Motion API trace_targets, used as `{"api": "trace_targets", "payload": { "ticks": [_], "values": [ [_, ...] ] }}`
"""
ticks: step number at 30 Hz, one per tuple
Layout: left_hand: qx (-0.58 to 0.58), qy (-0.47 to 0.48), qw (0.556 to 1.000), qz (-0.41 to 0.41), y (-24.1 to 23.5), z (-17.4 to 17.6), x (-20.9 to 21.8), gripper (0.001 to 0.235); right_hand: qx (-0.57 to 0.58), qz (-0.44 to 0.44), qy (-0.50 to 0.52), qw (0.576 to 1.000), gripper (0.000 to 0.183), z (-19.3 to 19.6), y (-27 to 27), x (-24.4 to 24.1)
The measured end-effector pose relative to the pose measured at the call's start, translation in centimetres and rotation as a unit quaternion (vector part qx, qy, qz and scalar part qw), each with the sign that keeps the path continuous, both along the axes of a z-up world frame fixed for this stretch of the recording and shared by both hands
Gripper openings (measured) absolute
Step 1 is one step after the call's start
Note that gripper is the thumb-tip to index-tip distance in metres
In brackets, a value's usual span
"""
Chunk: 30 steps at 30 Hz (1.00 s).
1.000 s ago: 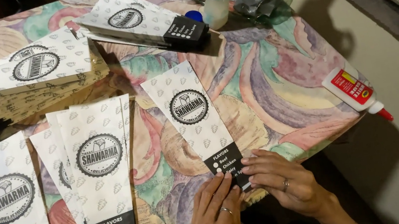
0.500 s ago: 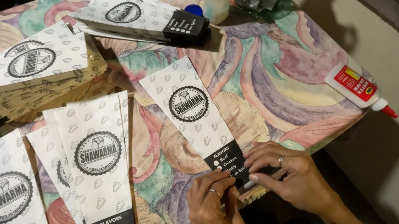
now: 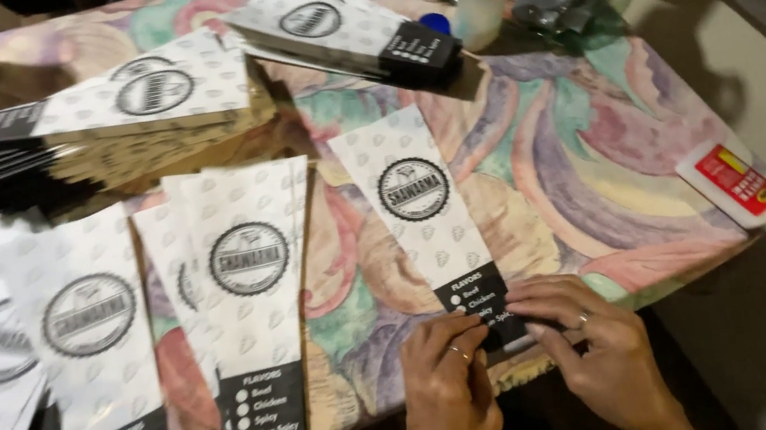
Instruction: The person folds white paper sheets into cone shapes and applies glue to attach black labels to the bottom of each cone. The person handles the paper cones and a glue bottle throughout the clip.
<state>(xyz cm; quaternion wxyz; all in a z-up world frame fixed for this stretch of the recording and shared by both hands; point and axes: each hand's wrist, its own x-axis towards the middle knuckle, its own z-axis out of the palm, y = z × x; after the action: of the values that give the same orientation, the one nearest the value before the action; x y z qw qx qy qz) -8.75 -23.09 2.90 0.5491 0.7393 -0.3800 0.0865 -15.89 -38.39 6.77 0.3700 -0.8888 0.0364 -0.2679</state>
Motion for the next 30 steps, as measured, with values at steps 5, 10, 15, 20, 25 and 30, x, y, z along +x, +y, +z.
{"api": "trace_targets", "payload": {
  "ticks": [5,10,15,20,25,30],
  "values": [
    [0.044,-0.223,0.968,0.104,5.3,-1.5,1.6,0.029,-0.131,0.070,-0.057,0.987,0.032,-2.9,1.2,0.3],
    [0.326,-0.300,0.834,0.328,11.4,-2.9,3.2,0.061,-0.261,0.079,-0.004,0.962,0.054,-3.2,0.4,-0.7],
    [0.326,-0.196,0.898,0.222,7.7,-3.5,0.5,0.106,-0.271,0.023,0.002,0.962,0.066,-3.9,-4.0,-2.5],
    [0.328,-0.142,0.929,0.092,1.3,-0.7,-0.7,0.090,-0.208,0.004,0.000,0.978,0.053,-4.0,-9.1,-3.1],
    [0.099,-0.013,0.992,-0.081,2.0,2.6,-0.4,0.082,-0.251,-0.056,-0.064,0.964,0.044,-2.5,-7.1,-2.1],
    [0.041,-0.063,0.992,0.105,5.3,1.0,2.3,0.032,-0.209,0.136,-0.112,0.962,0.054,-2.1,-0.7,-0.3]
  ]
}}
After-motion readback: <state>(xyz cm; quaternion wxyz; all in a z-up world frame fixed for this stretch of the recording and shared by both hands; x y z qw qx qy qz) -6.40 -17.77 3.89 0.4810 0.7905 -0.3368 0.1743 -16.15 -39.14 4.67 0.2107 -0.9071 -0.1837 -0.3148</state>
